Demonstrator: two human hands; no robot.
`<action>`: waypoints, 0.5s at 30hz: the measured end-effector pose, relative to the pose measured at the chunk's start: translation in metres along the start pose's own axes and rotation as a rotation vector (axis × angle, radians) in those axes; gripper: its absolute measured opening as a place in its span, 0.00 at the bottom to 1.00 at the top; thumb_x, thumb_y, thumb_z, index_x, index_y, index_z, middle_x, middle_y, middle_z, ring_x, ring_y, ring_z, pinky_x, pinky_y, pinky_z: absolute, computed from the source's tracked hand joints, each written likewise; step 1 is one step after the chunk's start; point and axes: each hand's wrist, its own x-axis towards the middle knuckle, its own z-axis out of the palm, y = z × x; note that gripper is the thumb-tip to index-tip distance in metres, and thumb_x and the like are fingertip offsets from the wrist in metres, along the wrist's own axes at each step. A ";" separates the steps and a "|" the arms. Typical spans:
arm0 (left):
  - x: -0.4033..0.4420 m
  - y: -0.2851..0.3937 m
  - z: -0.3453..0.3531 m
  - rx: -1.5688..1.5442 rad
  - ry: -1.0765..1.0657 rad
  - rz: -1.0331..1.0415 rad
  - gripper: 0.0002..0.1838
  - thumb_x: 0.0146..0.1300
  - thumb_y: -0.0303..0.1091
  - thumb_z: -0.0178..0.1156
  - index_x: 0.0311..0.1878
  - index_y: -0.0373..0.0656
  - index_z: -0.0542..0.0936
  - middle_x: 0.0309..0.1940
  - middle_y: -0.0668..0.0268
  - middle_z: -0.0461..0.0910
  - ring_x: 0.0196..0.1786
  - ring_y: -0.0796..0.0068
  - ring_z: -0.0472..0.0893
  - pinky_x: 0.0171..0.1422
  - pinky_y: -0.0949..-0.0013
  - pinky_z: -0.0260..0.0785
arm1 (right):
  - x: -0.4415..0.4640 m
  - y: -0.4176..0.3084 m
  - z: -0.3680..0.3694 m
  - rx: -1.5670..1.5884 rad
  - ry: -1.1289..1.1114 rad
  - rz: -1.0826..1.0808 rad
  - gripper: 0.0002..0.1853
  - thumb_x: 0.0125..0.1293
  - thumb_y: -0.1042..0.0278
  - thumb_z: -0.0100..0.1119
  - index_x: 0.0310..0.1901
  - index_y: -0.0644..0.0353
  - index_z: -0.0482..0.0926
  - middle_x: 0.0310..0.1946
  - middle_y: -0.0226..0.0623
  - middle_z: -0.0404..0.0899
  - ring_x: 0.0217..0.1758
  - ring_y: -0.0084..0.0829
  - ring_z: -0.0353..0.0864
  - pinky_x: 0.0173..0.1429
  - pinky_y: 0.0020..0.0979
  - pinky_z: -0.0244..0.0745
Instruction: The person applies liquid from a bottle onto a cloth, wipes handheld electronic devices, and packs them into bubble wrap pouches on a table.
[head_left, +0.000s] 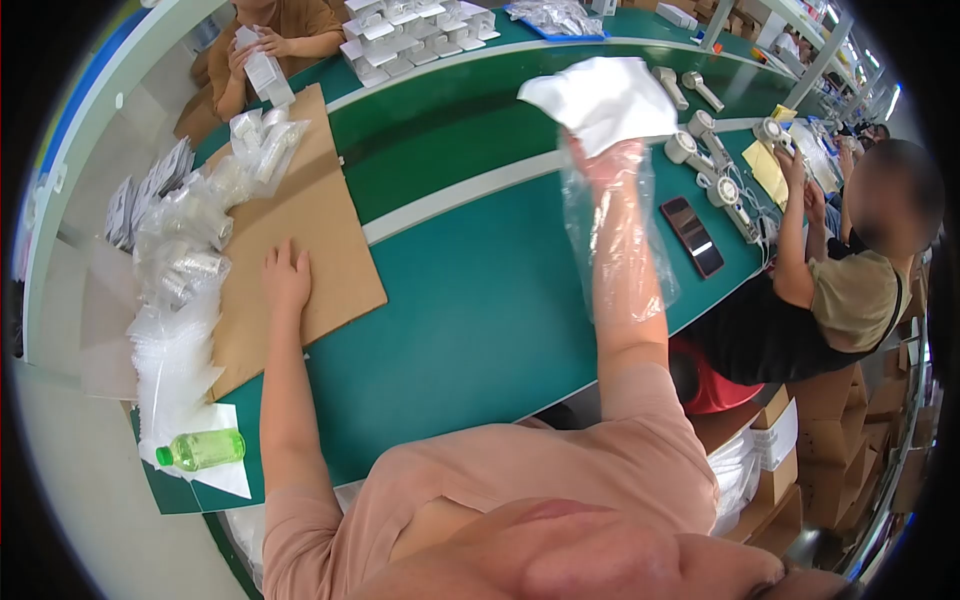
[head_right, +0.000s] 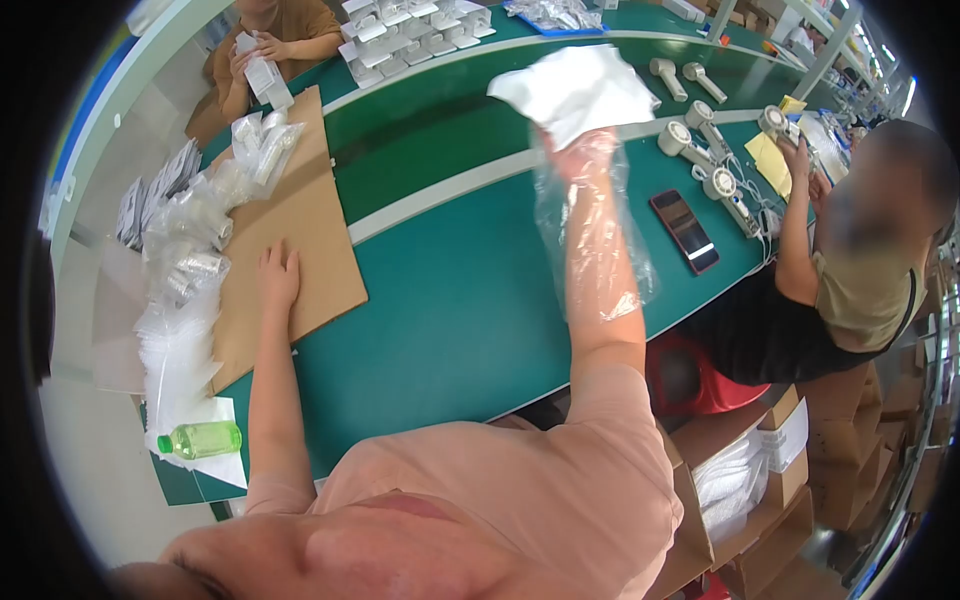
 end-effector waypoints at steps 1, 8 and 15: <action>0.000 -0.001 0.001 -0.006 0.005 -0.004 0.26 0.59 0.46 0.52 0.61 0.51 0.68 0.60 0.47 0.64 0.63 0.46 0.62 0.66 0.53 0.53 | 0.017 -0.018 -0.011 -0.062 0.056 -0.059 0.28 0.61 0.41 0.38 0.59 0.47 0.65 0.56 0.33 0.70 0.58 0.37 0.69 0.55 0.46 0.65; -0.001 0.002 -0.002 0.010 0.007 0.035 0.25 0.58 0.43 0.53 0.58 0.46 0.70 0.58 0.47 0.66 0.62 0.49 0.64 0.65 0.53 0.55 | 0.134 -0.074 -0.066 -1.700 0.102 -0.845 0.24 0.66 0.50 0.39 0.43 0.63 0.77 0.43 0.50 0.76 0.48 0.49 0.74 0.55 0.44 0.66; -0.002 0.019 -0.023 0.107 -0.064 -0.013 0.23 0.58 0.43 0.52 0.57 0.46 0.72 0.58 0.50 0.67 0.61 0.50 0.64 0.64 0.54 0.55 | 0.177 0.006 -0.098 -2.298 0.205 -0.456 0.30 0.61 0.42 0.44 0.39 0.68 0.78 0.40 0.55 0.78 0.47 0.51 0.76 0.54 0.44 0.68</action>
